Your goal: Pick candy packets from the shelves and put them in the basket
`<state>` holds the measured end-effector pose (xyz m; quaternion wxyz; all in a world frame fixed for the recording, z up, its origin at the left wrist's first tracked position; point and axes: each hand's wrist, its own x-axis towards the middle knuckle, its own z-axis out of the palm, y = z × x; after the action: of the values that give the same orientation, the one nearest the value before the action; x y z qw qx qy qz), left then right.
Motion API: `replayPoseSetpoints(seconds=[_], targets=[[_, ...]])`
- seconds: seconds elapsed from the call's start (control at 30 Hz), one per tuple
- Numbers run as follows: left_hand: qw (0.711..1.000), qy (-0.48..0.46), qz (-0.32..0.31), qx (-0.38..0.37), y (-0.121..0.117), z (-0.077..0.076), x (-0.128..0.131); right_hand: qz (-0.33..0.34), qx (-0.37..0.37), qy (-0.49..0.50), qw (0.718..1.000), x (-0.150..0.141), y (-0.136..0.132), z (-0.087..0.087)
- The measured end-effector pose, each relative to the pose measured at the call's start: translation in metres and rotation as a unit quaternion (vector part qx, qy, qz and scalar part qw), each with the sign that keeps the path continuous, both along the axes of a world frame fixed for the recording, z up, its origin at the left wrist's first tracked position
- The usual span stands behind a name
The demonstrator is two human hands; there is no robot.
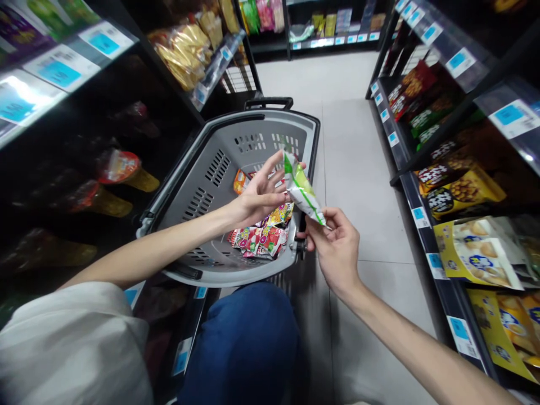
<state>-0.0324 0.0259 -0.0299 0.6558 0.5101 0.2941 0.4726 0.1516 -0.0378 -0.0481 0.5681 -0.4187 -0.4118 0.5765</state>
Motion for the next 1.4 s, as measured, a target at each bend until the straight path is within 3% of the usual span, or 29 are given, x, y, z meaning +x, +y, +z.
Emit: replayPoseSetpoints(seconds=[0.17,0.3,0.43,0.67,1.03,1.4], targets=[[0.995,0.045,0.061,0.063,-0.004,0.005,0.002,-0.005,-0.055,0.045,0.997,0.005,-0.001,0.005],[0.988,0.087,0.083,0.093,-0.005,0.010,0.002,0.019,-0.104,0.029,0.994,0.008,-0.010,-0.008],[0.983,0.124,0.125,0.057,0.000,0.009,-0.001,0.032,-0.154,0.030,0.987,0.006,-0.019,-0.021],[0.972,0.119,0.201,0.009,0.012,0.008,-0.008,0.038,-0.167,0.036,0.985,0.004,-0.014,-0.019],[0.966,0.114,0.229,0.045,0.016,0.010,-0.010,0.043,-0.167,0.053,0.984,0.000,-0.013,-0.016],[0.960,0.127,0.233,0.085,0.004,0.018,-0.008,0.057,-0.157,0.049,0.985,0.002,-0.013,-0.018]])
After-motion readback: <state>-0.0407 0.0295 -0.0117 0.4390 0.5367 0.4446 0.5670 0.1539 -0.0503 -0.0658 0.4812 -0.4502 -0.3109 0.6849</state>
